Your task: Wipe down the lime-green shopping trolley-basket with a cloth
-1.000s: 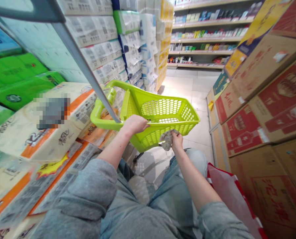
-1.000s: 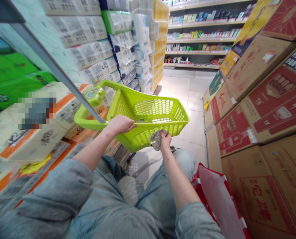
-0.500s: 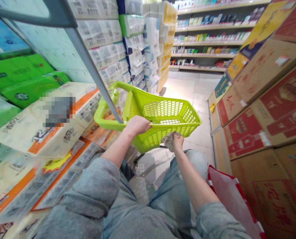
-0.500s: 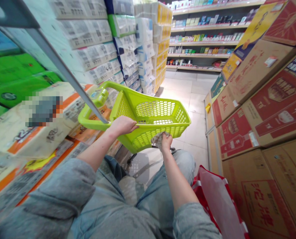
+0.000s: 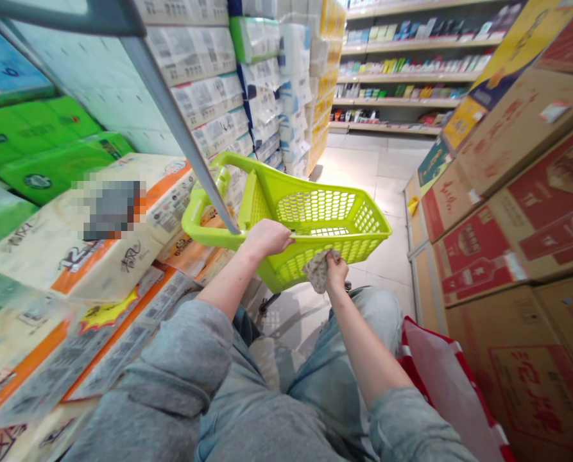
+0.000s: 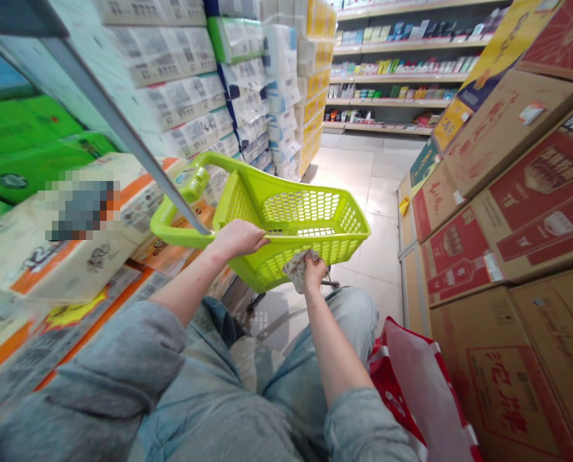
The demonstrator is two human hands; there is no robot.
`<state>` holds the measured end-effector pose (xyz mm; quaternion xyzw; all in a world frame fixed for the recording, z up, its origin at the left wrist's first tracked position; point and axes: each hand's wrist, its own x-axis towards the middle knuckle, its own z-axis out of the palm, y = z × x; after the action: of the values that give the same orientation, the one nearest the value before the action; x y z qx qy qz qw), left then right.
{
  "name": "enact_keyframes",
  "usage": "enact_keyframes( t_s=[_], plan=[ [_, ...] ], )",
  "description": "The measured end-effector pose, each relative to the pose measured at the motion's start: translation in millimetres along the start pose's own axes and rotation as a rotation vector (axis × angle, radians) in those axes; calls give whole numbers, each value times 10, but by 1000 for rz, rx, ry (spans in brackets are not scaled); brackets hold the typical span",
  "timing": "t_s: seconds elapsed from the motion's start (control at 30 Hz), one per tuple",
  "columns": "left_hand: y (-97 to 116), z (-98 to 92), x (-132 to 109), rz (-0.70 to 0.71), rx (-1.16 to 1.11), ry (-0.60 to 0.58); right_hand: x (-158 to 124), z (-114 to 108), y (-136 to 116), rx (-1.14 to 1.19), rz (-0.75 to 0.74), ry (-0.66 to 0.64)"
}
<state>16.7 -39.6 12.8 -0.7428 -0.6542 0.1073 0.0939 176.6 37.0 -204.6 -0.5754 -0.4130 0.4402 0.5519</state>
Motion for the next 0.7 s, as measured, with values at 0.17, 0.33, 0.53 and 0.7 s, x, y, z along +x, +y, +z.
enact_keyframes(
  t_s=[0.17,0.33,0.53,0.7],
  plan=[
    [-1,5,3,20,17,11,130,18,-57,-95,74,-1],
    [6,-4,5,1,0,-1,65,-55,-86,-121,19,-44],
    [11,-8,-40,23,-6,13,-207,-350,201,136,94,-152],
    [19,-3,-36,5,-4,2,-133,-222,131,328,170,-191]
  ],
)
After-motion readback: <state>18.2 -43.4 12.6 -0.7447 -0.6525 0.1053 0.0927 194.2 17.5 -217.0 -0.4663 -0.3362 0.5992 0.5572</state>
